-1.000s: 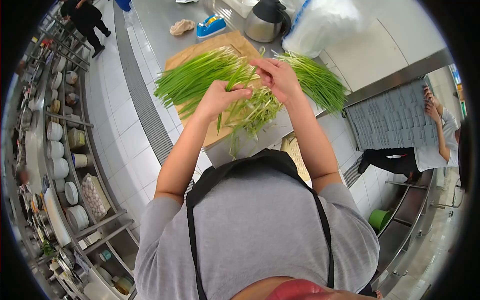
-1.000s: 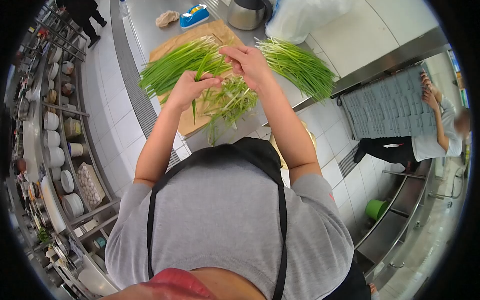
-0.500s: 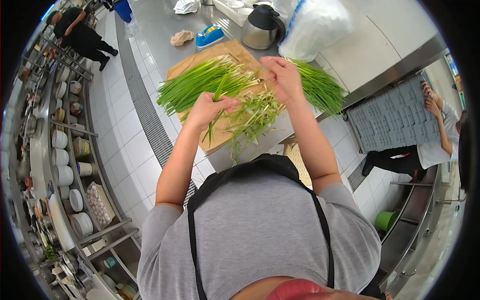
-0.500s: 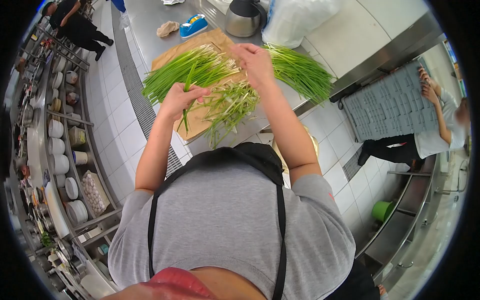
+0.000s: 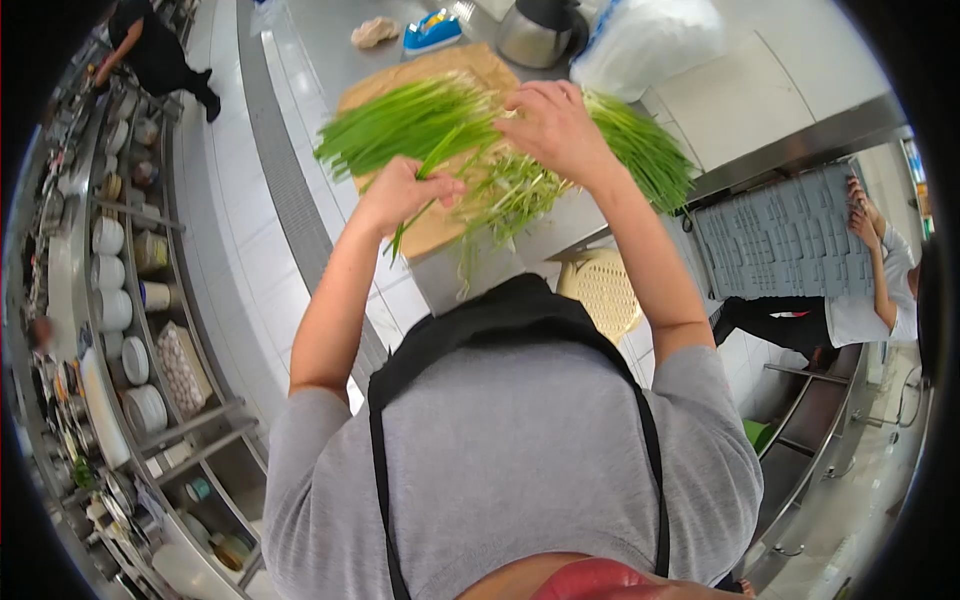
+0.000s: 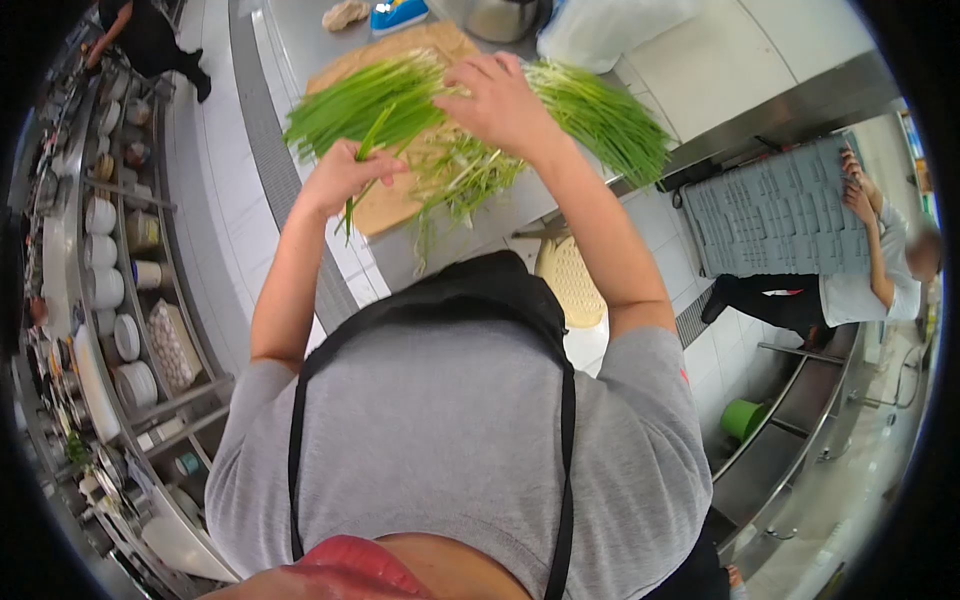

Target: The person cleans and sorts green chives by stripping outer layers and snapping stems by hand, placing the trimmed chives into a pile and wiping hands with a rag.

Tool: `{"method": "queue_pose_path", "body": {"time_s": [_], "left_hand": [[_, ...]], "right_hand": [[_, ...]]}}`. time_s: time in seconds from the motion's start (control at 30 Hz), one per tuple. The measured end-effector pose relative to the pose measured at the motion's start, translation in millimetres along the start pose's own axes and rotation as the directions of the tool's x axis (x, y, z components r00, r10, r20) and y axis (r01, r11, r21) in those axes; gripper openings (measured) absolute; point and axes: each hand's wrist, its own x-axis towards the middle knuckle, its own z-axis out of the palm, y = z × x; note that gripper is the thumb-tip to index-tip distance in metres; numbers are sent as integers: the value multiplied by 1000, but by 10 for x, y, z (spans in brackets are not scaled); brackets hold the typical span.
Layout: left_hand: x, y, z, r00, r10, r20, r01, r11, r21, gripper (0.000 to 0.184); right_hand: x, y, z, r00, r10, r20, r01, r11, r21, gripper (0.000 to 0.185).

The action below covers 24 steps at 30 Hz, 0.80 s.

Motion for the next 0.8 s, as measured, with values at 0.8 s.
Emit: {"method": "queue_pose_path", "body": {"time_s": [0.8], "left_hand": [[-2522, -1192, -472, 595, -425, -682, -297, 672, -679, 23]], "right_hand": [[-43, -1108, 885, 953, 263, 150, -302, 853, 425, 9]]}}
